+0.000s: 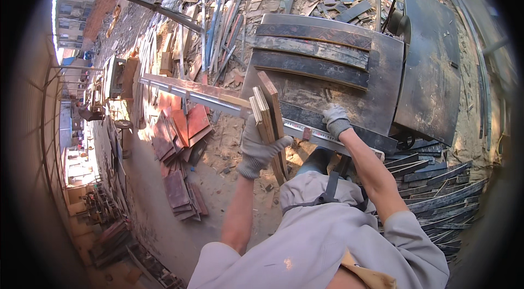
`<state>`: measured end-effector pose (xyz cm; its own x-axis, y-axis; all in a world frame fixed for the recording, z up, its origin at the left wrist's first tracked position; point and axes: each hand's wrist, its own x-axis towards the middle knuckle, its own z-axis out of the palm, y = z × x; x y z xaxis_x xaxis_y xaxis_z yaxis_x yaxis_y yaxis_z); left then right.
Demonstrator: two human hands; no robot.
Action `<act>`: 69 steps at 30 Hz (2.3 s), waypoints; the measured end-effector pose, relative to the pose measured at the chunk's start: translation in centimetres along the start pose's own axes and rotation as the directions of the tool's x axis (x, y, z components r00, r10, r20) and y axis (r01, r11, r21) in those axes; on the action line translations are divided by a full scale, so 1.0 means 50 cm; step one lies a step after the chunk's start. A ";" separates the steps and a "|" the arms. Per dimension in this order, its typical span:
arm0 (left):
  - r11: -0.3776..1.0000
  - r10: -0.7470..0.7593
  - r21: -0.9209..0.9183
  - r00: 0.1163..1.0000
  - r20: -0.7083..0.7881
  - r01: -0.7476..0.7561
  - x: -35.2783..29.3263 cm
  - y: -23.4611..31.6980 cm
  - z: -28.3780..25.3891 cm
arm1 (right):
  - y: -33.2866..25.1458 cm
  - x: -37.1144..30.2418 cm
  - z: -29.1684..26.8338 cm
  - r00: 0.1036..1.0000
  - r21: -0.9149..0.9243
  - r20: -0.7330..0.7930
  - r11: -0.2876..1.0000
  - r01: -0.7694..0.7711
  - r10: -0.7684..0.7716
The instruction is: The person repeatedly picks up wooden planks from the floor, places them on a table saw, and cuts them into smaller pieces. After each cut, the person removes the cut pieces and places them on the floor. The process is repeated multiple times with different planks.
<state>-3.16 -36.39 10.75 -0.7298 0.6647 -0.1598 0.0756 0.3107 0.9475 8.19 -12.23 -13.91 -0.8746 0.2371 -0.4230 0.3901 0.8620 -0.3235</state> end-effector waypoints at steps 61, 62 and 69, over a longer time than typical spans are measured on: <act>0.993 0.081 0.100 0.988 -0.133 -0.068 0.005 -0.087 0.011 | -0.080 -0.220 0.064 0.666 0.670 0.621 -0.721 -0.177 0.414; 0.991 0.122 0.076 0.986 -0.110 -0.114 0.009 -0.083 0.018 | -0.073 -0.215 0.056 0.671 0.673 0.630 -0.706 -0.219 0.392; 0.982 0.147 -0.135 0.983 0.111 -0.132 0.027 0.029 0.076 | -0.133 -0.274 -0.112 0.986 0.996 -0.073 -0.033 0.079 0.148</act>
<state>-1.46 -32.48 10.84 -0.6310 0.7742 -0.0482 0.0791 0.1261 0.9889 15.97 -18.72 -1.21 -0.8257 0.3942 -0.4035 0.2052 -0.4565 -0.8658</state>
